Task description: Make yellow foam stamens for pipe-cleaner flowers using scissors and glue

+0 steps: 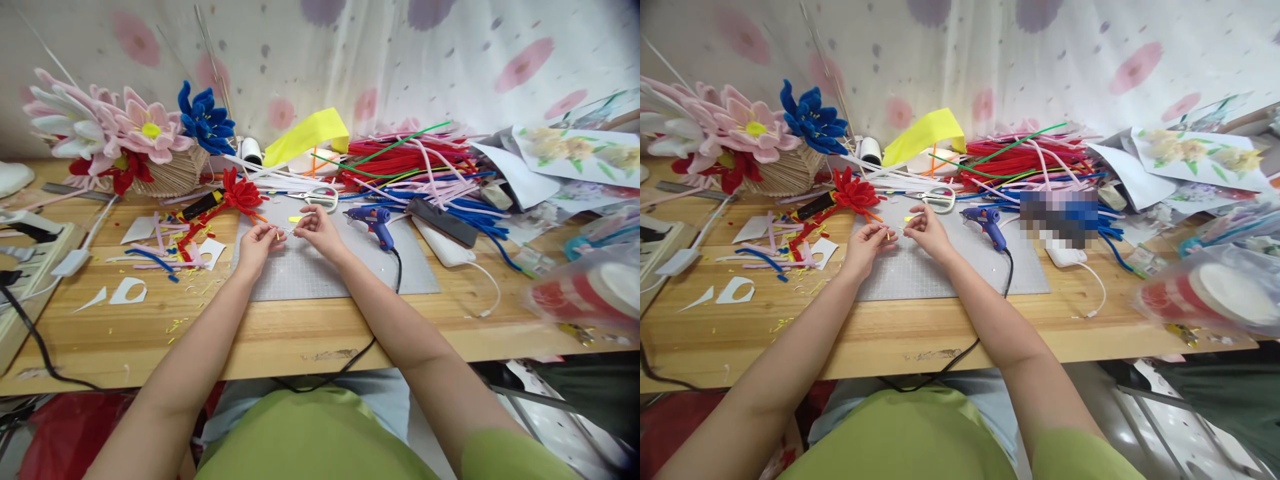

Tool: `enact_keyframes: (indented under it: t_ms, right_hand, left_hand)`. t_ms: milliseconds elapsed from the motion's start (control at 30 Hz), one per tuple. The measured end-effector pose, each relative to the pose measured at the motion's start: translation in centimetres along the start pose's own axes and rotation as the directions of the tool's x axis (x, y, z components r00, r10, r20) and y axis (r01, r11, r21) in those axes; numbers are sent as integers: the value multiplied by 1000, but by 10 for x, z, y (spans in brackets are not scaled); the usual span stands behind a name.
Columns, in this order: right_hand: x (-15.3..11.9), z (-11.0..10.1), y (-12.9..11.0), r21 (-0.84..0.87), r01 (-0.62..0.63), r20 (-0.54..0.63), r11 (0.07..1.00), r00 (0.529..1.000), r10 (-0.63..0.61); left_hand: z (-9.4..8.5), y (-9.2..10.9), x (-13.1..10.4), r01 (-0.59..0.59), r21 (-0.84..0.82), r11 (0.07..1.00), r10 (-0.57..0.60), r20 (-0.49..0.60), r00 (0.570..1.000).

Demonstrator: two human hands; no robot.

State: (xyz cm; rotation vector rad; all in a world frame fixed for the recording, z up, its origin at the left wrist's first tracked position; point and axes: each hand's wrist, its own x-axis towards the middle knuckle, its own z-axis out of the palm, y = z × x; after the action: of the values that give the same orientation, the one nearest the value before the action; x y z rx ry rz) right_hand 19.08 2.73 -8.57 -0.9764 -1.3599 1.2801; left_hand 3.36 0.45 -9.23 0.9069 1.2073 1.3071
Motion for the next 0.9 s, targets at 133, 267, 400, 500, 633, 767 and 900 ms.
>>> enact_keyframes:
  t_ms: [133, 267, 400, 500, 633, 767, 900]
  right_hand:
    - [-2, 11, 11, -80, 68, -26, 995, 997, -70]
    - [-6, 17, 17, -184, 67, -42, 981, 996, -76]
    - [-10, 20, 16, -301, 91, -65, 949, 991, -115]
    - [-12, 20, 15, -371, 87, -75, 925, 990, -123]
    - [-12, 20, 14, -414, 96, -63, 905, 989, -133]
    - [-13, 19, 12, -423, 117, -27, 899, 989, -142]
    - [-14, 18, 11, -409, 137, -3, 902, 988, -151]
  left_hand:
    - [7, 3, -7, 58, 7, 998, -58, -5, 998]
    - [14, 5, -10, 98, -48, 994, -101, -77, 992]
    - [19, 6, -11, 126, -96, 987, -135, -93, 987]
    - [19, 6, -12, 132, -127, 983, -142, -69, 987]
    - [17, 5, -12, 129, -161, 978, -136, -28, 990]
    - [16, 4, -12, 150, -154, 977, -159, -48, 986]
    - [17, 5, -11, 163, -151, 975, -177, -82, 981]
